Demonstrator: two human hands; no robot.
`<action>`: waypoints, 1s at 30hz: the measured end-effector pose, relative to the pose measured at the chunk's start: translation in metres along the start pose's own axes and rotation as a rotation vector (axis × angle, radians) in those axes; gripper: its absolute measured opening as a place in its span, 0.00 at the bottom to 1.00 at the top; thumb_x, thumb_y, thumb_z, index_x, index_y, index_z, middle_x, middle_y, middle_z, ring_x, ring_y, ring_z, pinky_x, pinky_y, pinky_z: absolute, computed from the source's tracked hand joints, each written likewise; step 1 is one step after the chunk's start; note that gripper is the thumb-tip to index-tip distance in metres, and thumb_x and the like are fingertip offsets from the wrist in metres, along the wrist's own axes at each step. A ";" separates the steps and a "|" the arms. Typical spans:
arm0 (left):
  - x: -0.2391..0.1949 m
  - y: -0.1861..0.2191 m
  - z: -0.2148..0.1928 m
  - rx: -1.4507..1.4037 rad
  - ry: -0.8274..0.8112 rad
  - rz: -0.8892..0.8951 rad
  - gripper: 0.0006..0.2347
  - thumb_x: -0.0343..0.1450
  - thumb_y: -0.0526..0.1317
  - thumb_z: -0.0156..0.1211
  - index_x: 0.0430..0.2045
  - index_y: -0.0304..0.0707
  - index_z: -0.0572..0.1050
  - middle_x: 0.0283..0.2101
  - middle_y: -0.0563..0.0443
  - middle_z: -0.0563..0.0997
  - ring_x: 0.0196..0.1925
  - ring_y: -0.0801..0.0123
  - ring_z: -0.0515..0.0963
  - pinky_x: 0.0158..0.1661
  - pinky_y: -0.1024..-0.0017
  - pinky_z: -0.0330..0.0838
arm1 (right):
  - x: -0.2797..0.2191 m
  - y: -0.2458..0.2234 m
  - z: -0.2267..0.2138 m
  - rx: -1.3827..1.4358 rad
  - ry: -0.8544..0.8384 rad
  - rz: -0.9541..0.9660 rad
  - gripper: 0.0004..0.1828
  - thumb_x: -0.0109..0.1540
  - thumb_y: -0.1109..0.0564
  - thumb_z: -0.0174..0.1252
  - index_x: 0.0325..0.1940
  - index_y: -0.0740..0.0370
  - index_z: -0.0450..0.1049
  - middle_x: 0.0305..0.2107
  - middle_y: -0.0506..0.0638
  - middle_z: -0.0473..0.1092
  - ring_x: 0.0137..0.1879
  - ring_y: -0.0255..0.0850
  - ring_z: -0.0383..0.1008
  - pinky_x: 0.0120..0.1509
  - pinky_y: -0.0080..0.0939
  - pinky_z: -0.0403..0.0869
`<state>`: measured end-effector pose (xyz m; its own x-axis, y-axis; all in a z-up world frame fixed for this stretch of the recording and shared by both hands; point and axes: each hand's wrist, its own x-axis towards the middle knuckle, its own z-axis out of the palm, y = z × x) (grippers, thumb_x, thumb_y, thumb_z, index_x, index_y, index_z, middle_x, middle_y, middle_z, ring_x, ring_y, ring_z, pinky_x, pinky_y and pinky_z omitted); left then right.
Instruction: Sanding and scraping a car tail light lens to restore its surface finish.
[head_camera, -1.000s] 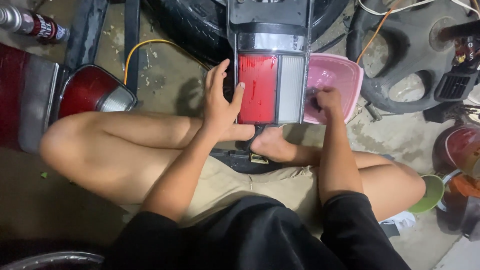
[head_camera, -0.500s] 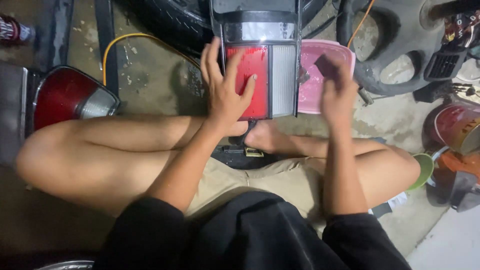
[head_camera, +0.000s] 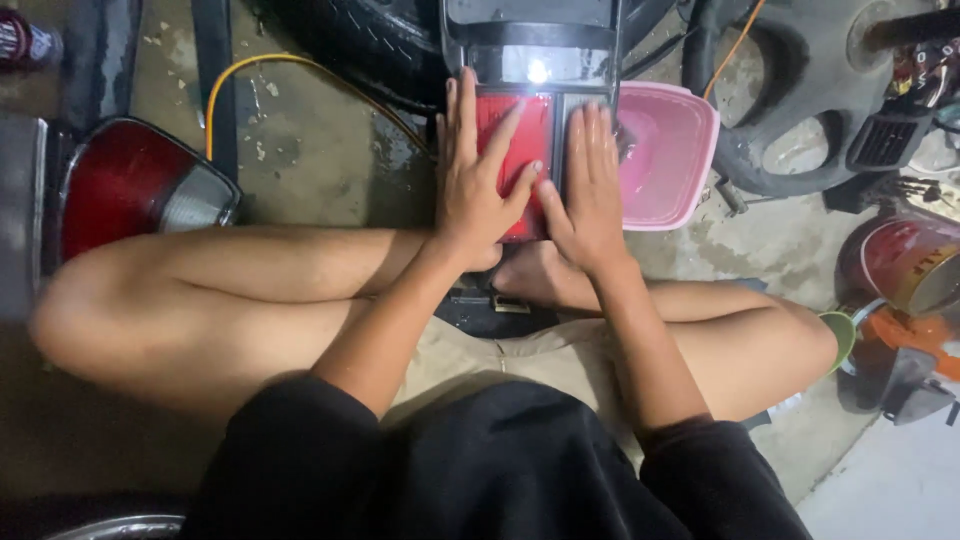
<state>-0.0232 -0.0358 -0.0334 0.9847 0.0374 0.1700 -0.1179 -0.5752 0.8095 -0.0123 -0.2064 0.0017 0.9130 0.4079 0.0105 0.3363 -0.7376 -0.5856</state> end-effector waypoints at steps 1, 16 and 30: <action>0.000 0.000 0.001 0.001 0.001 0.002 0.29 0.73 0.43 0.70 0.71 0.47 0.67 0.79 0.35 0.37 0.83 0.31 0.44 0.80 0.38 0.47 | -0.003 0.001 0.001 0.000 0.002 -0.001 0.39 0.72 0.51 0.51 0.81 0.70 0.43 0.78 0.65 0.40 0.86 0.61 0.37 0.89 0.60 0.42; 0.005 0.001 0.010 0.065 0.096 -0.029 0.28 0.71 0.46 0.68 0.68 0.45 0.67 0.77 0.26 0.46 0.78 0.27 0.51 0.67 0.31 0.57 | -0.028 0.014 0.024 -0.097 0.001 -0.096 0.49 0.68 0.32 0.42 0.81 0.69 0.43 0.78 0.68 0.38 0.83 0.64 0.35 0.84 0.60 0.40; -0.007 -0.031 0.042 0.240 0.166 0.022 0.28 0.71 0.55 0.62 0.67 0.54 0.67 0.76 0.27 0.51 0.77 0.31 0.55 0.64 0.39 0.64 | -0.058 0.037 0.059 -0.178 -0.042 -0.022 0.55 0.64 0.29 0.48 0.81 0.70 0.44 0.78 0.70 0.37 0.83 0.65 0.32 0.83 0.60 0.35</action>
<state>-0.0212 -0.0519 -0.0833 0.9456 0.1443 0.2916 -0.0860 -0.7535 0.6518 -0.0668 -0.2257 -0.0686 0.8958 0.4441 -0.0141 0.3949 -0.8103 -0.4330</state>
